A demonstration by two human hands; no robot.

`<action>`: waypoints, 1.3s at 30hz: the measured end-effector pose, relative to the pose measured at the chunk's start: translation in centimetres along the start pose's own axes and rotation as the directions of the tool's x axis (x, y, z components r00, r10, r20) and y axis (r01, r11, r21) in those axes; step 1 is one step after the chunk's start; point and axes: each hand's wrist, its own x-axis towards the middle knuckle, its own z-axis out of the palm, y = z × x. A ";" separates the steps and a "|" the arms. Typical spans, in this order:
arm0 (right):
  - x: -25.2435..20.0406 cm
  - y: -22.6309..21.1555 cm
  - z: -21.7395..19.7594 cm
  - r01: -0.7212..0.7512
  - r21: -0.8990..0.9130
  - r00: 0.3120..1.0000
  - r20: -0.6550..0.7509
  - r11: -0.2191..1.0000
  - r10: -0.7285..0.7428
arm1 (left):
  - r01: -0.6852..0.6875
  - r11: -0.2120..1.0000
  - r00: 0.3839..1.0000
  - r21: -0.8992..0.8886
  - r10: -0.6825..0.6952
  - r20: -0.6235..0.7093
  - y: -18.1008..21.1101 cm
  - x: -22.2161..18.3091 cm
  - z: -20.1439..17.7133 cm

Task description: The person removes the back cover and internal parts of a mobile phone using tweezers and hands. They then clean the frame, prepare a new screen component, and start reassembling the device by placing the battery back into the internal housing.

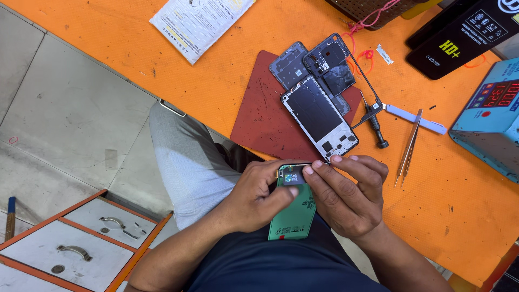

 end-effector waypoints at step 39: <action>-2.8 -0.3 1.8 -0.616 0.771 0.503 0.540 -0.159 0.675 | 0.073 0.986 0.967 0.152 -0.033 -0.254 1.4 0.5 1.1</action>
